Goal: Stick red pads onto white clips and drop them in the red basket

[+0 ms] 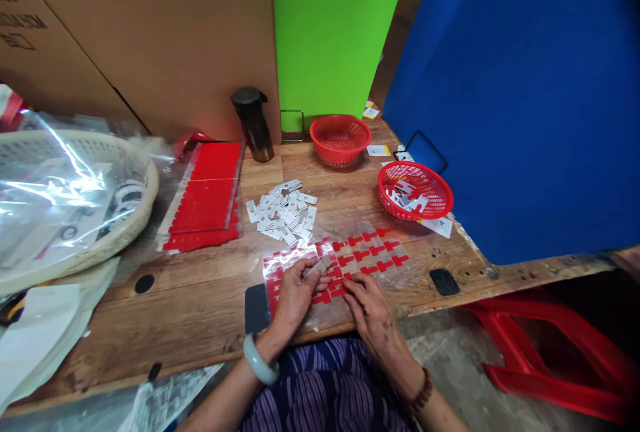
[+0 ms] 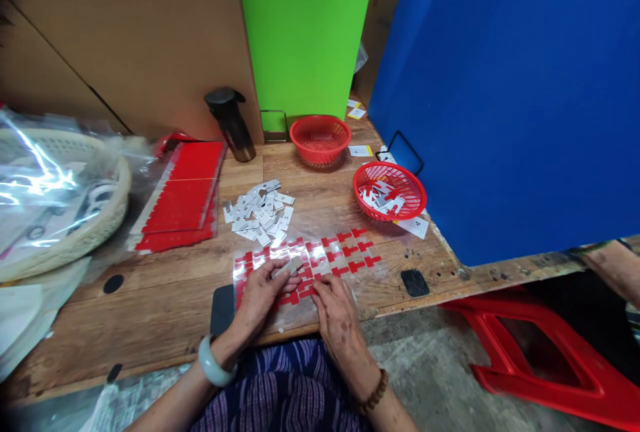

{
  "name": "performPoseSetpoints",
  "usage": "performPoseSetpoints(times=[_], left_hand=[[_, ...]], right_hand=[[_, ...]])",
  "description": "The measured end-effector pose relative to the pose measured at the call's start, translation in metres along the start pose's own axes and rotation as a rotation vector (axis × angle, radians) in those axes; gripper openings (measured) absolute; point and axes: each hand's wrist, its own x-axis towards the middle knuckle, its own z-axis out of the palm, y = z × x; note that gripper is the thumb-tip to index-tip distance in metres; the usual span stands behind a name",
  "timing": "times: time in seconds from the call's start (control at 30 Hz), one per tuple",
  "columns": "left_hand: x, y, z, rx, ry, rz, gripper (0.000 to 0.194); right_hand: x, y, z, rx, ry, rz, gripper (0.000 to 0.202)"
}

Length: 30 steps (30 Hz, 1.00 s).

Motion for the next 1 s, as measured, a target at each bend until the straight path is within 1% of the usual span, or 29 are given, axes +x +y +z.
performPoseSetpoints(times=[0.1,0.27,0.4,0.5,0.6,0.7,0.8,0.87,1.0], left_hand=[[0.0,0.0,0.0,0.015,-0.003,0.003,0.028],[-0.001,0.002,0.0,0.033,-0.001,0.009,0.024],[-0.001,0.003,0.002,0.051,0.025,0.006,0.02],[-0.001,0.003,0.002,0.046,0.031,0.009,0.021],[-0.001,0.003,0.002,0.045,0.026,0.005,0.023],[-0.001,0.005,0.002,0.02,0.014,-0.013,0.023],[-0.001,0.009,0.0,-0.043,-0.008,-0.06,0.025],[-0.002,0.013,-0.003,-0.079,-0.029,-0.128,0.026],[-0.009,0.024,-0.007,-0.138,-0.108,-0.264,0.032]], right_hand=[[0.001,-0.004,0.0,0.027,-0.003,0.034,0.018],[0.009,-0.008,-0.006,0.072,-0.077,0.072,0.012],[0.011,-0.01,-0.016,0.175,-0.14,0.066,0.011],[0.011,-0.011,-0.023,0.244,-0.198,0.083,0.011],[0.012,-0.01,-0.027,0.286,-0.214,0.118,0.013],[0.012,-0.006,-0.03,0.376,-0.228,0.176,0.014],[0.012,-0.001,-0.034,0.464,-0.21,0.242,0.016],[0.014,-0.002,-0.036,0.475,-0.185,0.266,0.015],[0.023,-0.012,-0.035,0.449,-0.122,0.268,0.011]])
